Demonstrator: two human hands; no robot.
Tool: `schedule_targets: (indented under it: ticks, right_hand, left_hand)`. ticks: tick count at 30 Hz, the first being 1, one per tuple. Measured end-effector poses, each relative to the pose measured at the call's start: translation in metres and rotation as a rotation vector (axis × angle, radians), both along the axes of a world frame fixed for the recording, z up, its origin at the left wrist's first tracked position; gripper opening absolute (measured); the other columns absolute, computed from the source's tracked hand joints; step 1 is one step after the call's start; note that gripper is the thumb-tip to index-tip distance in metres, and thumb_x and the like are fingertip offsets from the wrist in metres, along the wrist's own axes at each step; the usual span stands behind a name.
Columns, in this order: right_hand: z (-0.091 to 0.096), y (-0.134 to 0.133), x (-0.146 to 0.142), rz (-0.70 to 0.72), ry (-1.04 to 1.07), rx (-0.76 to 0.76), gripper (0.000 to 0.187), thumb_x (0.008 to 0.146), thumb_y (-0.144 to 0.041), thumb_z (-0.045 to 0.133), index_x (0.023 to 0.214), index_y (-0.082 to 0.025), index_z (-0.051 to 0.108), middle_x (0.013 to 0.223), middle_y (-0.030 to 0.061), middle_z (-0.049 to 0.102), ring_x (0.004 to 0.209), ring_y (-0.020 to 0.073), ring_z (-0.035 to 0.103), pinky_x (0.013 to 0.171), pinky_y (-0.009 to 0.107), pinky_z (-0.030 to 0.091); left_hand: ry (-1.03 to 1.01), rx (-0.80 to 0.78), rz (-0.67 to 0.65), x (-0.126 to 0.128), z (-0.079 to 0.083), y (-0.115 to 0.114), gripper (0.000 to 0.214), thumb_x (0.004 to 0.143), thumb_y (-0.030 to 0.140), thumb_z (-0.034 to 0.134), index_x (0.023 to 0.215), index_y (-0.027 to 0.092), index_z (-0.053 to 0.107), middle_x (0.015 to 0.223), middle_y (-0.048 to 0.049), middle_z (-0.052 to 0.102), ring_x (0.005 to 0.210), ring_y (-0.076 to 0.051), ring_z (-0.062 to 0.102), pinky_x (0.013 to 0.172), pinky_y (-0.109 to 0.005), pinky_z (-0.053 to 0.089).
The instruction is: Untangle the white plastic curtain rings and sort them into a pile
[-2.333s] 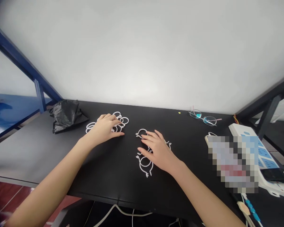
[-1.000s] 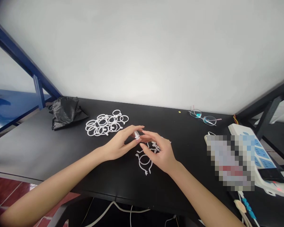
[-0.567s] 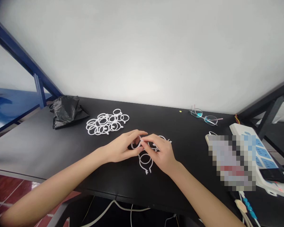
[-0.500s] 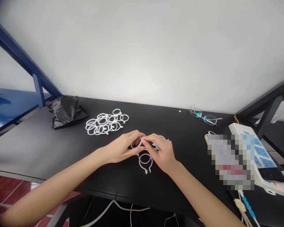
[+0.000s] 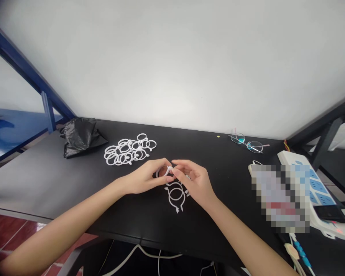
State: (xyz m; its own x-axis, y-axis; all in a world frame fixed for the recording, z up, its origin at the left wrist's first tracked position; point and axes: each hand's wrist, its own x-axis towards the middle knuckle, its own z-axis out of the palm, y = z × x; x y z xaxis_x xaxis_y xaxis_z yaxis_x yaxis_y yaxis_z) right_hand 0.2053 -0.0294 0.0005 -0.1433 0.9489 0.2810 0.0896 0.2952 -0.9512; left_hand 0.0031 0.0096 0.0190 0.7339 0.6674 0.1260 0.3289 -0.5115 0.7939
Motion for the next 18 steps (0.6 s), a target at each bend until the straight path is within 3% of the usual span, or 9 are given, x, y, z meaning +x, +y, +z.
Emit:
schedule_targets:
  ticks: [3, 7, 12, 18]
  right_hand:
    - [-0.001, 0.002, 0.005, -0.051, -0.023, 0.008, 0.029, 0.091, -0.038, 0.062, 0.115, -0.023, 0.066, 0.084, 0.0038, 0.075, 0.068, 0.0154, 0.070, 0.069, 0.030, 0.059]
    - [-0.002, 0.003, 0.009, -0.169, -0.225, 0.062, 0.016, 0.089, -0.035, 0.064, 0.096, -0.021, 0.070, 0.080, 0.0031, 0.074, 0.067, 0.0164, 0.069, 0.068, 0.031, 0.057]
    - [-0.002, 0.007, 0.014, -0.246, -0.450, 0.221, 0.009, 0.088, -0.027, 0.063, 0.087, -0.021, 0.071, 0.081, 0.0024, 0.072, 0.075, 0.0188, 0.070, 0.075, 0.033, 0.055]
    - [0.003, 0.017, 0.032, -0.264, -0.663, 0.153, 0.011, 0.079, -0.018, 0.061, 0.085, -0.022, 0.070, 0.085, 0.0028, 0.072, 0.084, 0.0230, 0.069, 0.078, 0.038, 0.054]
  left_hand:
    - [0.157, 0.340, 0.186, -0.012, -0.007, 0.018, 0.031, 0.094, 0.046, 0.054, 0.106, 0.018, 0.052, 0.087, -0.0032, 0.059, 0.084, -0.020, 0.056, 0.080, -0.034, 0.044]
    - [0.354, 0.574, 0.384, -0.031, -0.018, 0.043, 0.026, 0.095, 0.040, 0.055, 0.105, 0.016, 0.053, 0.100, -0.0088, 0.064, 0.094, -0.026, 0.058, 0.087, -0.041, 0.045]
    - [0.486, 0.692, 0.413, -0.040, -0.024, 0.053, 0.033, 0.093, 0.038, 0.060, 0.115, 0.015, 0.055, 0.114, -0.0125, 0.061, 0.106, -0.030, 0.055, 0.090, -0.042, 0.045]
    - [0.359, 0.682, 0.406, -0.034, -0.023, 0.046, 0.027, 0.095, 0.035, 0.056, 0.113, 0.016, 0.058, 0.115, -0.0108, 0.061, 0.106, -0.027, 0.055, 0.093, -0.043, 0.044]
